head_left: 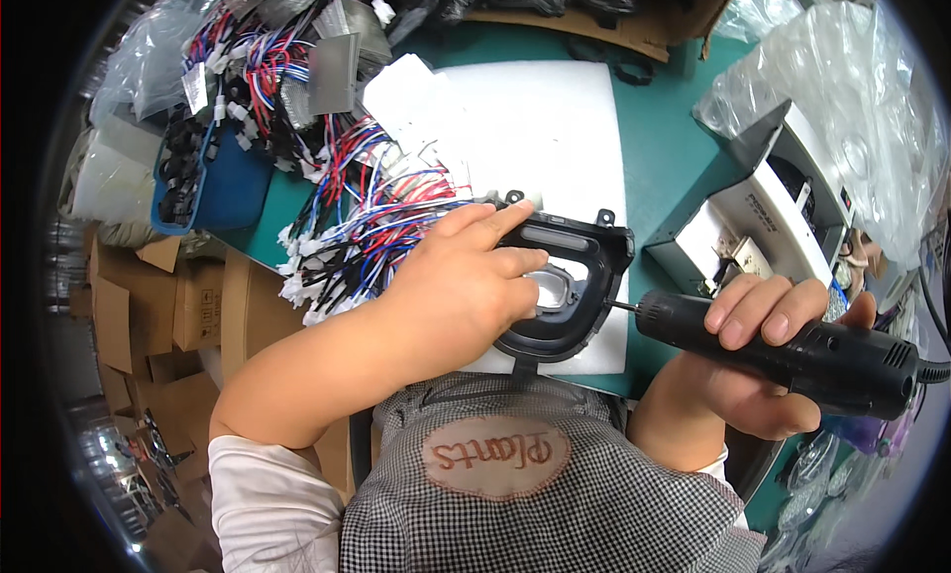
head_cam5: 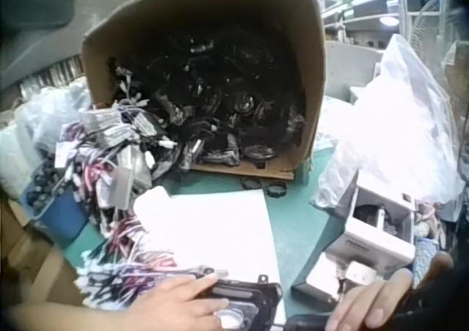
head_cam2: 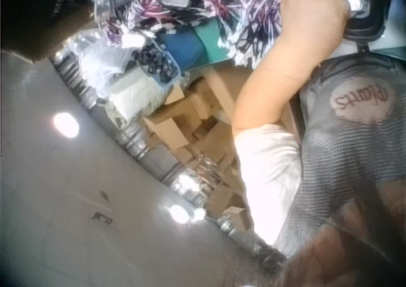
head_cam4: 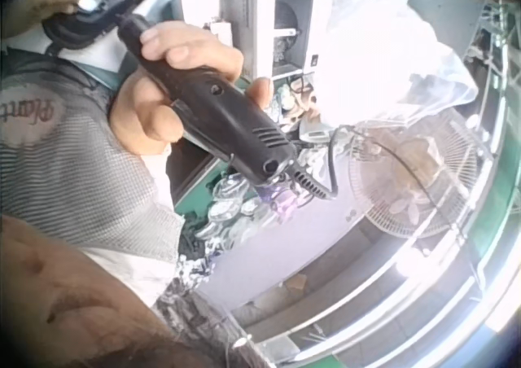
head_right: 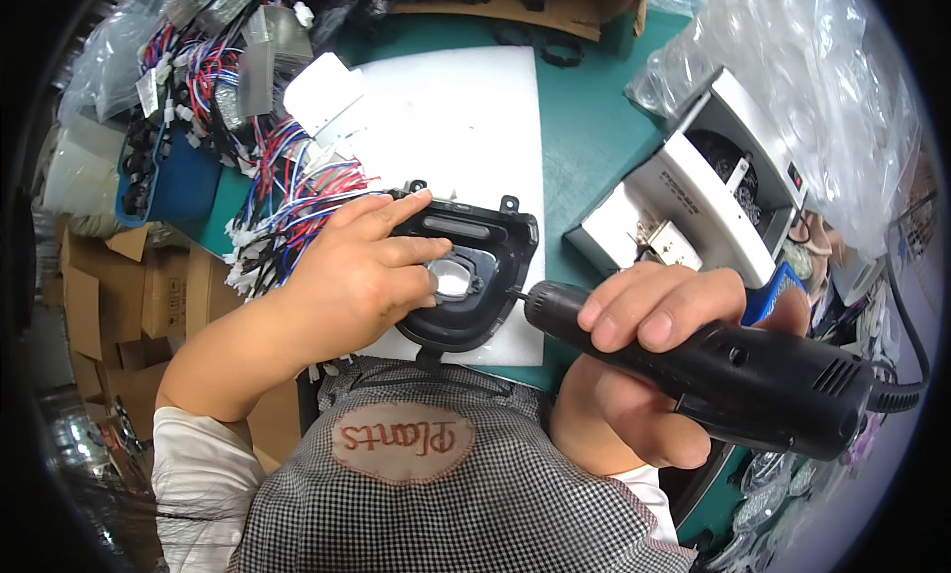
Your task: The person assembles a plastic housing with wiring by securing a plastic cover with screws using an electric screwdriver.
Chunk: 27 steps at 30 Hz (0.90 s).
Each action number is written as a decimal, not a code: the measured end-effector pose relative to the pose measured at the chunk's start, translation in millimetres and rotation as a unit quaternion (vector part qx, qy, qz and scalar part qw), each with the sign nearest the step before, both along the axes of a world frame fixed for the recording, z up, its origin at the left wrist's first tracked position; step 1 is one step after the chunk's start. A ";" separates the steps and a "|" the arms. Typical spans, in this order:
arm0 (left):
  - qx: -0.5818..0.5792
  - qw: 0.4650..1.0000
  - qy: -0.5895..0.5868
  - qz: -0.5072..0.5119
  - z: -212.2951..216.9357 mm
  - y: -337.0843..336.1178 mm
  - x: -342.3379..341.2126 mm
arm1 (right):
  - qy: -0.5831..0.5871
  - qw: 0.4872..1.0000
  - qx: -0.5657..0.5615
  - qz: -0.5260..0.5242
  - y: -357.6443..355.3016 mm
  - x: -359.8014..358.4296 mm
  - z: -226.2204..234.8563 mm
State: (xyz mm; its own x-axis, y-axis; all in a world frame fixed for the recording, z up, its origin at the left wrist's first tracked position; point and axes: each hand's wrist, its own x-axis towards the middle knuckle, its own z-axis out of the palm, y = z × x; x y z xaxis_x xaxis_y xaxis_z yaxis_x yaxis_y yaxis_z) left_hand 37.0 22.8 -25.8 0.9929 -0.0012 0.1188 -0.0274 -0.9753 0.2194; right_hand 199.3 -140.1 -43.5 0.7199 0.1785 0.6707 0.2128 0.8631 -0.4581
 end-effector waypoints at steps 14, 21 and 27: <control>0.190 0.949 0.251 -0.014 31.3 75.8 59.7 | -0.066 0.998 -0.024 0.007 1.5 7.3 -3.6; 0.171 0.919 0.355 -0.015 31.0 87.7 82.1 | -0.071 0.997 -0.029 -0.002 -0.9 9.8 -3.7; 0.124 0.981 0.043 0.142 36.4 114.1 42.1 | -0.071 0.997 -0.027 -0.002 -1.4 9.7 -0.9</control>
